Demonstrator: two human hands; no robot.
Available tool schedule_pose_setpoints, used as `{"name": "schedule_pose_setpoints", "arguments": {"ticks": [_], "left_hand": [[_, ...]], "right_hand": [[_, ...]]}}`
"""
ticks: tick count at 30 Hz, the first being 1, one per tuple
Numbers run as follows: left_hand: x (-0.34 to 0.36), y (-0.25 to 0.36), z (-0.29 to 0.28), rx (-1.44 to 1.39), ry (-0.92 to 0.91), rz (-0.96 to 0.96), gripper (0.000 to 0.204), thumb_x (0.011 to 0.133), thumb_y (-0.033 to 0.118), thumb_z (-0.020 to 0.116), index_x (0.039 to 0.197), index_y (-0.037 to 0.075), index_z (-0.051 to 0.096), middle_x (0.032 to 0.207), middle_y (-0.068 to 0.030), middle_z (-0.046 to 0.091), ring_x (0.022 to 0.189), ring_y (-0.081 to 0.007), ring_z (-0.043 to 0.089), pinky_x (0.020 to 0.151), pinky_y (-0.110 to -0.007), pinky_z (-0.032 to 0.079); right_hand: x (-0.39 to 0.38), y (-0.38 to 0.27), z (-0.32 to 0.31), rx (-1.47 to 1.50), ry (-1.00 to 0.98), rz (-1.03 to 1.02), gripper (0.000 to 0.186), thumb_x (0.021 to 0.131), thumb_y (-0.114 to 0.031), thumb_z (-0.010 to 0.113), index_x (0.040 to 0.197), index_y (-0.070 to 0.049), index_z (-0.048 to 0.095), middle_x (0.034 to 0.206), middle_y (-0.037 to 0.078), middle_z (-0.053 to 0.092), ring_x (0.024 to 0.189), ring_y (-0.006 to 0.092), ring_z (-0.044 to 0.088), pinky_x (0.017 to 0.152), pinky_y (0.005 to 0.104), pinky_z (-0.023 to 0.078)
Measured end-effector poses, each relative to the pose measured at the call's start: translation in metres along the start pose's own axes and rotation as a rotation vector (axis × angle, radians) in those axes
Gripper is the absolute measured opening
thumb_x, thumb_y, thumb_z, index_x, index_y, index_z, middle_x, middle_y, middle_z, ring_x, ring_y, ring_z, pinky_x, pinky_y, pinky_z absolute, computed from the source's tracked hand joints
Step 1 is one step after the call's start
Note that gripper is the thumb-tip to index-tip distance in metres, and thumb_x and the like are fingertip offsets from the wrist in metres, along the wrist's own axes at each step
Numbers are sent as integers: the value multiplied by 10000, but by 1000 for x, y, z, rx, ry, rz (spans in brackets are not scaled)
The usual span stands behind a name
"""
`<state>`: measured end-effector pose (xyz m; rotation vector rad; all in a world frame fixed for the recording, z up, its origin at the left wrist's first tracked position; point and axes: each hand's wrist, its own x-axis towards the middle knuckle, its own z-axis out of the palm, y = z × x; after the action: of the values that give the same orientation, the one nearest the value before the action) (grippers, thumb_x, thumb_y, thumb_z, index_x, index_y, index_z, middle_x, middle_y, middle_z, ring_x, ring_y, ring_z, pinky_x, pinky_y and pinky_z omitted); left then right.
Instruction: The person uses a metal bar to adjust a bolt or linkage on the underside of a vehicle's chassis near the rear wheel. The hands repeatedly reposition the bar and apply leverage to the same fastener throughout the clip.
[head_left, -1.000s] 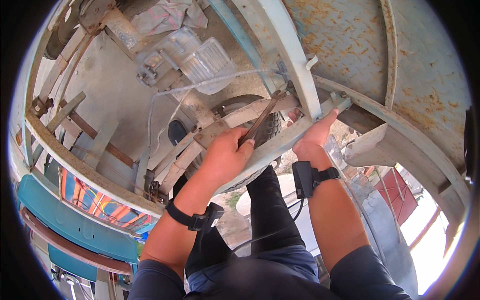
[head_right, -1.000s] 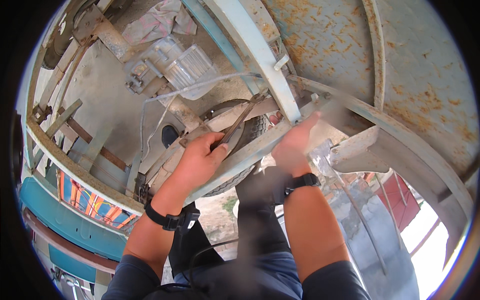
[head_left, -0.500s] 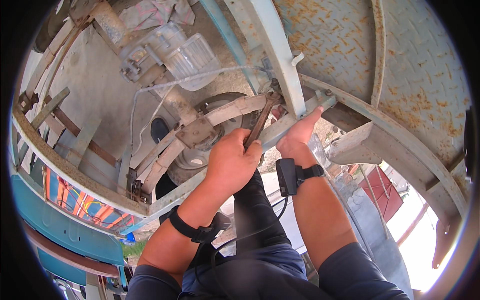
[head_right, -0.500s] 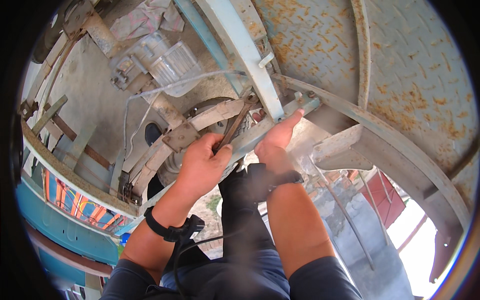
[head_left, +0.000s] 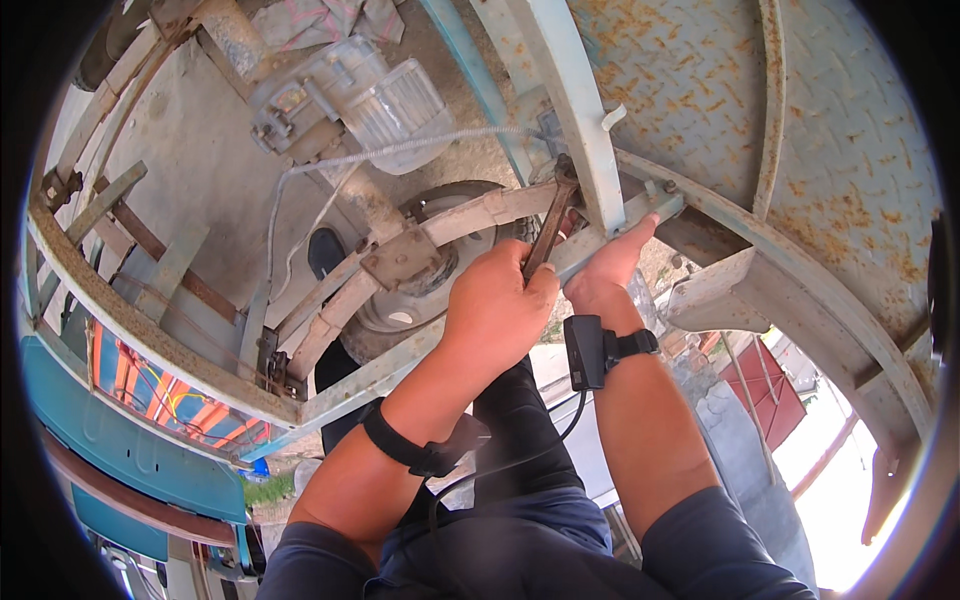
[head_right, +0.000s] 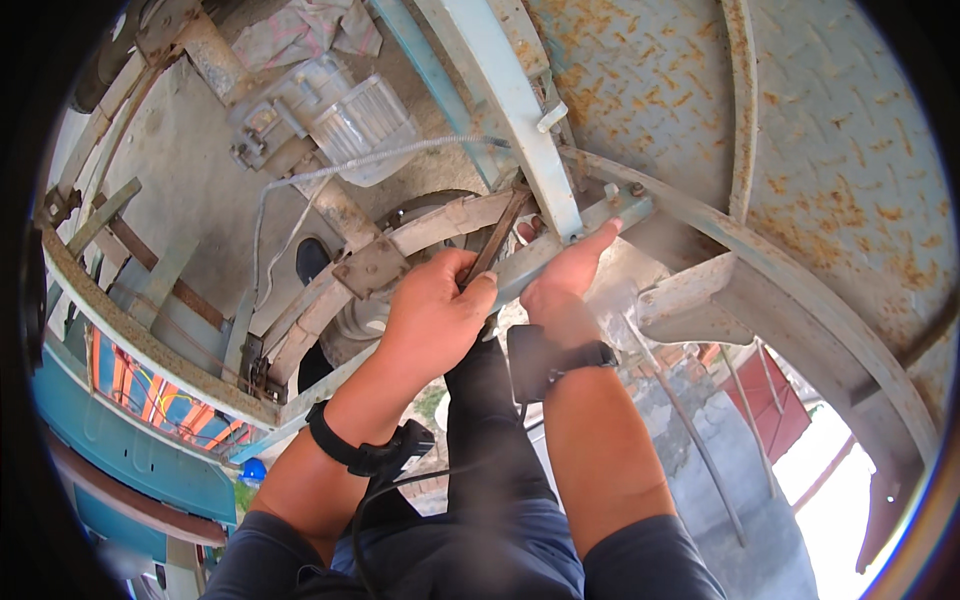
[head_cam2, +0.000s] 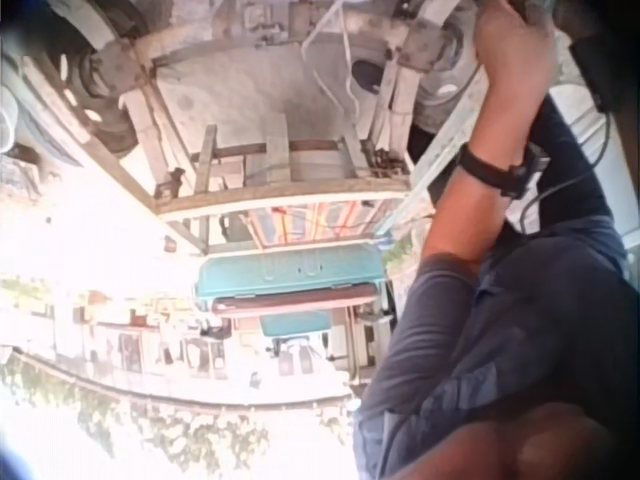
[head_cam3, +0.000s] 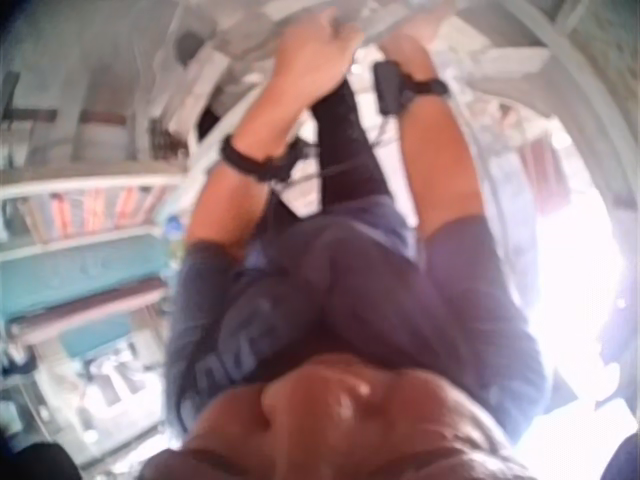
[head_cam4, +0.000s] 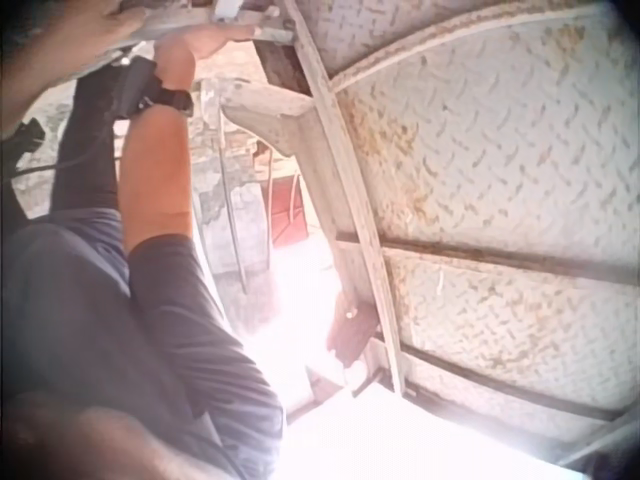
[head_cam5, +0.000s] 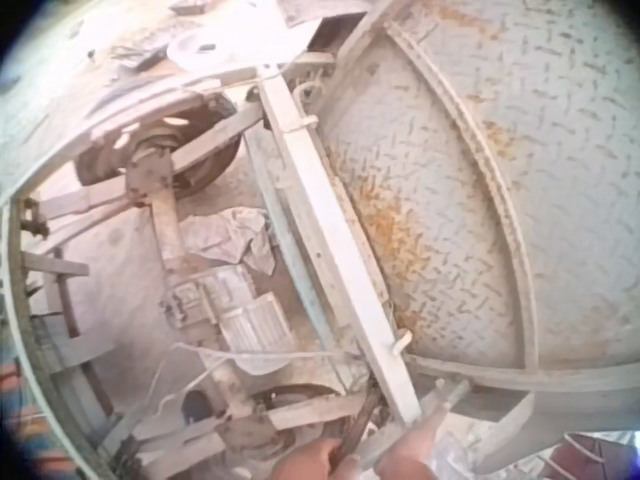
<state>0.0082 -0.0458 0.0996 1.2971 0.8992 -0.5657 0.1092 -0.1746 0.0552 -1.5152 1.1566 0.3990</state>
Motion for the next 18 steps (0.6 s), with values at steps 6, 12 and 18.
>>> {"name": "schedule_pose_setpoints", "arguments": {"ticks": [6, 12, 18], "left_hand": [[3, -1, -1, -38, -49, -18, 326, 943, 250, 672, 1084, -45, 688, 821, -138, 714, 713, -209, 658, 683, -359, 521], [20, -17, -19, -100, -104, -33, 303, 954, 213, 676, 1098, -54, 688, 799, -62, 664, 700, -114, 570, 655, -308, 487], [42, -50, -28, -139, -174, -47, 291, 976, 197, 654, 1147, -34, 698, 820, -43, 667, 741, -125, 588, 699, -305, 503]], "right_hand": [[-2, 1, 3, -19, 32, -23, 784, 994, -778, 292, 1326, -113, 541, 1013, 81, 657, 748, 265, 647, 680, 448, 510], [-1, 0, 3, -71, 33, 0, 868, 987, -789, 214, 1289, -71, 595, 952, 128, 663, 754, 289, 652, 638, 420, 476], [-3, -2, -2, -59, -17, 21, 817, 990, -794, 266, 1272, -96, 582, 942, 83, 651, 800, 251, 648, 715, 437, 497]]}}
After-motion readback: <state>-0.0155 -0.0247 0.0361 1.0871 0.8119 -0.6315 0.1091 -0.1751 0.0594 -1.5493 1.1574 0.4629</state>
